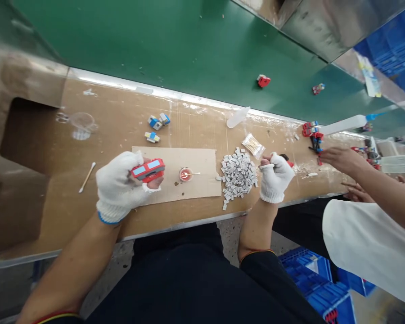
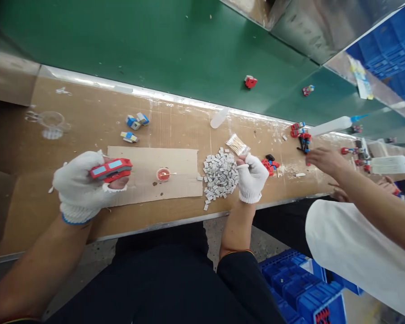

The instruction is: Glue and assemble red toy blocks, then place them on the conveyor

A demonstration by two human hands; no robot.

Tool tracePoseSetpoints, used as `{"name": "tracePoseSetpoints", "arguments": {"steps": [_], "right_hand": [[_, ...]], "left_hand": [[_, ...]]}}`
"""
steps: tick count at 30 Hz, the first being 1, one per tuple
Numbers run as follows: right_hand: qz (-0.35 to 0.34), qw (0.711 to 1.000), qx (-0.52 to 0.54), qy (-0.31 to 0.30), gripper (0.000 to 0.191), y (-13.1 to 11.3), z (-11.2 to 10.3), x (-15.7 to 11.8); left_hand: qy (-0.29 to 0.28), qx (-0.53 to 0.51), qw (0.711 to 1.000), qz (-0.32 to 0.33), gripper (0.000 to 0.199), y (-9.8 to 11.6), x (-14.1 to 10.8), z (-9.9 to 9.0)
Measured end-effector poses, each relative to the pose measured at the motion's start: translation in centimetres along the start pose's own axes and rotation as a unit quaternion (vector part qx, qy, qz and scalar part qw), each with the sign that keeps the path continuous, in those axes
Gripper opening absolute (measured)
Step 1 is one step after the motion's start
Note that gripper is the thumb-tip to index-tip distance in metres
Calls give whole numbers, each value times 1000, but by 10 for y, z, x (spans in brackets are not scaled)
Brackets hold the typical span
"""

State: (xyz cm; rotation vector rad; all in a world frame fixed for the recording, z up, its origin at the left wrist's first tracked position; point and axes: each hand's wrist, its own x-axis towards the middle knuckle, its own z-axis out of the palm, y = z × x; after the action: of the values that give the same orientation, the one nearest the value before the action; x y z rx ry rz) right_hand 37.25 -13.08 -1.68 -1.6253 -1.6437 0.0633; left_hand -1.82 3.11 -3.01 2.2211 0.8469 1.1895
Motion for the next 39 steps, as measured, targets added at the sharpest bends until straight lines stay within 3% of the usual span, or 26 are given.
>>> {"name": "tracePoseSetpoints", "arguments": {"steps": [3, 9, 13, 19, 22, 24, 27, 29, 32, 34, 39], "right_hand": [[-14, 997, -79, 17, 12, 1, 4, 1], [5, 964, -183, -191, 10, 0, 40, 43], [33, 922, -221, -317, 17, -3, 45, 65], [49, 903, -230, -359, 16, -5, 44, 72], [57, 912, -235, -332, 17, -9, 38, 71], [68, 930, -230, -278, 18, -18, 29, 65], [85, 983, -119, -108, 17, -46, 19, 40], [60, 998, -1, -2, 16, -71, 19, 16], [5, 987, 148, 55, 25, -110, 34, -18], [17, 974, 219, 62, 20, -132, 48, -33], [56, 943, 320, 65, 16, -157, 69, -45]], "left_hand": [[-2, 0, 1000, 5, 39, -5, -3, 1], [27, -93, 993, 63, 24, -20, 2, 16], [-5, -96, 995, -29, 9, -17, 8, 16], [-10, -97, 987, -131, 30, -22, 7, 15], [-11, -115, 983, -143, 33, -27, 7, 16], [-16, -145, 979, -144, 36, -26, 8, 16], [-24, -195, 972, -131, 42, -13, 2, 16], [-34, -246, 961, -119, 47, 2, -8, 18], [-57, -323, 939, -102, 48, 29, -30, 26], [-73, -352, 927, -110, 41, 44, -44, 29], [-84, -389, 890, -221, 40, 68, -62, 25]]}}
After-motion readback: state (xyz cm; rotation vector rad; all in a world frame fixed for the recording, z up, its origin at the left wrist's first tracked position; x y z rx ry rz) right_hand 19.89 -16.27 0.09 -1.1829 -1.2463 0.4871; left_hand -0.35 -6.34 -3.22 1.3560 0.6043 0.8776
